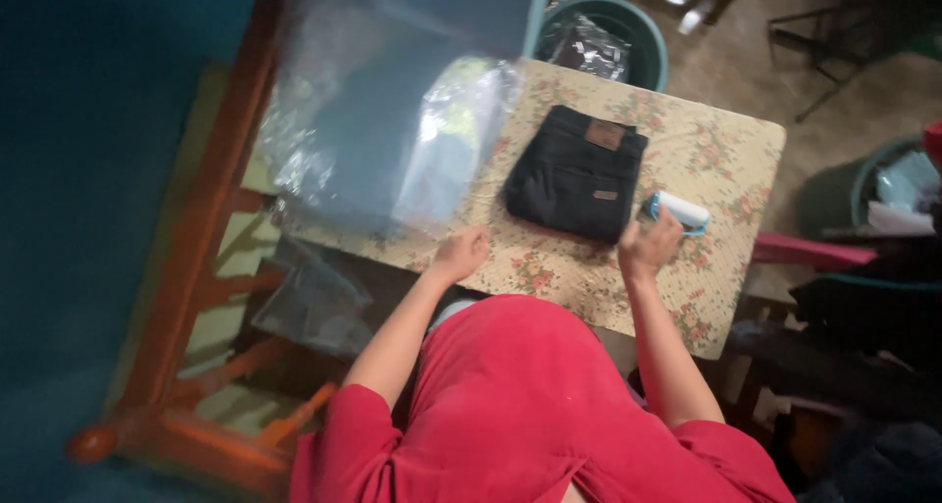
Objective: A person lint-rolls a pair of black pants, folds them neatly, and then packs them into a clear plastic bag.
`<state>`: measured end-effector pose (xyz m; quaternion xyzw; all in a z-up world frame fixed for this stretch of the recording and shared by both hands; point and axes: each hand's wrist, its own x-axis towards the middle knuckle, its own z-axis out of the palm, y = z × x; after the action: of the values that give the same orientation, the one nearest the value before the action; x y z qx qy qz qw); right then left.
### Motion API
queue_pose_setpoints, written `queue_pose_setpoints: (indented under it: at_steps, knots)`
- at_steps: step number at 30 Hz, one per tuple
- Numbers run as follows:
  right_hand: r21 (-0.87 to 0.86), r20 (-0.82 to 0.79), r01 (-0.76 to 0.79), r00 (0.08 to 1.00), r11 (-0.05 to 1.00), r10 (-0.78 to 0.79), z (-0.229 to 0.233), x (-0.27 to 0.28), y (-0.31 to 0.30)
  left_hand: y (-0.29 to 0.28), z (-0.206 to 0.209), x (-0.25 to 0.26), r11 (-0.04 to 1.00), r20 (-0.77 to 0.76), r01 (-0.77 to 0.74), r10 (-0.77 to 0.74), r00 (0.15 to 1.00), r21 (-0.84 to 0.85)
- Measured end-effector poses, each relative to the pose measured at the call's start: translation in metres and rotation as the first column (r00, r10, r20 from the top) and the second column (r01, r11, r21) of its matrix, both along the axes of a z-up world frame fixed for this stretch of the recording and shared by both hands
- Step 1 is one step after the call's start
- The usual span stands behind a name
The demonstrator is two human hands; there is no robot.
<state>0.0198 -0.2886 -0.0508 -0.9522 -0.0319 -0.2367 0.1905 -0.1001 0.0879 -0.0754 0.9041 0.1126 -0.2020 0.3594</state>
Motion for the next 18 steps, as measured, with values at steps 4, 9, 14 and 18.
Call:
queue_pose_setpoints:
  at_steps: [4, 9, 14, 18]
  knots:
    - [0.243, 0.015, -0.401, 0.912, 0.883, 0.410, 0.047, 0.009, 0.126, 0.053, -0.007, -0.021, 0.959, 0.285, -0.279, 0.283, 0.916, -0.054]
    - [0.148, -0.194, -0.722, 0.650, 0.676, 0.735, 0.065, 0.007, 0.276, 0.106, 0.012, -0.032, 0.883, 0.519, -0.468, 0.416, 0.747, -0.036]
    - [0.010, -0.543, -0.815, 0.482, 0.580, 0.687, 0.104, 0.000, 0.371, 0.131, 0.067, -0.032, 0.846, 0.409, -0.518, 0.432, 0.804, 0.126]
    - [-0.146, -0.682, -0.863, 0.442, 0.484, 0.583, 0.065, 0.005, 0.403, 0.149, 0.063, -0.030, 0.888, 0.167, -0.420, 0.392, 0.905, 0.187]
